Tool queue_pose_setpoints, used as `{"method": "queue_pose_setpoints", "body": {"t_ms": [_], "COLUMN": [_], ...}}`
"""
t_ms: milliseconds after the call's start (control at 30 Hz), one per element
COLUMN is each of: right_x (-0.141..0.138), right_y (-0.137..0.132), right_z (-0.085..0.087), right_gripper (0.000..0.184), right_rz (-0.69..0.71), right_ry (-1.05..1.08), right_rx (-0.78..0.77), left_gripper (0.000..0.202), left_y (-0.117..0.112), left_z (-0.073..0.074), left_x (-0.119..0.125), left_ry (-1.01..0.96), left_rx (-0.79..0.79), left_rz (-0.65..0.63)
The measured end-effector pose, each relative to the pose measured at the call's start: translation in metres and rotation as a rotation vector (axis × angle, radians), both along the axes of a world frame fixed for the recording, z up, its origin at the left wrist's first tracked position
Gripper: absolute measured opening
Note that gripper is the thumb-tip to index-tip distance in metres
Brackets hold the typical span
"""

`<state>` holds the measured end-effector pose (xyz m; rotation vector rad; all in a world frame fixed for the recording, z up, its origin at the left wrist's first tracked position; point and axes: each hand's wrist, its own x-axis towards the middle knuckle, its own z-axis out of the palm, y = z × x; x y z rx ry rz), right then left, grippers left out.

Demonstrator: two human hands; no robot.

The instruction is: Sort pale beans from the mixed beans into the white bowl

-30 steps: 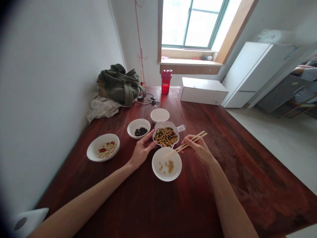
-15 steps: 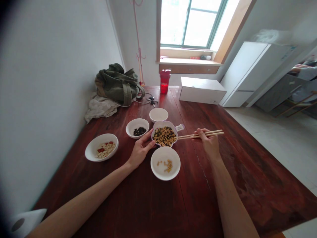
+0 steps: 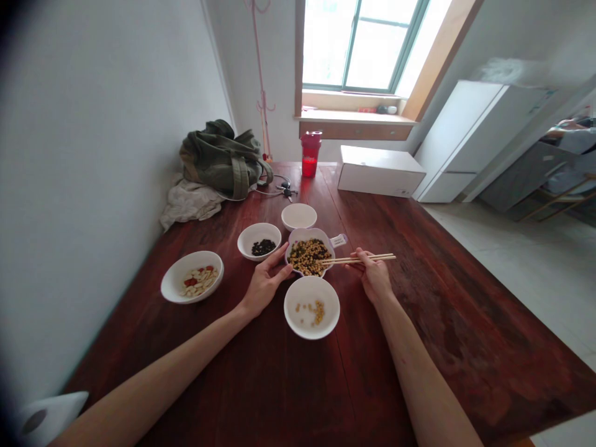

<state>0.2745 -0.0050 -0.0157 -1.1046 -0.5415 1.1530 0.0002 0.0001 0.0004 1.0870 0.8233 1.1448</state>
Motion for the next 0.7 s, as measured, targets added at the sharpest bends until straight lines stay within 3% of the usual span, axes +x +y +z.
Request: {"method": "queue_pose_setpoints", "body": {"t_ms": [533, 600, 700], "right_x": [0.0, 0.0, 0.002], "right_y": [-0.001, -0.004, -0.012], "right_z": [0.009, 0.015, 0.028], "right_gripper": [0.01, 0.014, 0.022], "right_rz": [-0.003, 0.056, 0.254], "right_ry": [0.094, 0.074, -0.01], "right_rx": [-0.056, -0.061, -0.035], "left_gripper": [0.071, 0.071, 0.072], "left_y": [0.0, 0.001, 0.001], "left_z": [0.0, 0.0, -0.001], "left_x": [0.0, 0.0, 0.0], "left_ry": [-0.007, -0.005, -0.001], "left_rx": [-0.007, -0.007, -0.009], "left_rz": [0.002, 0.001, -0.004]}}
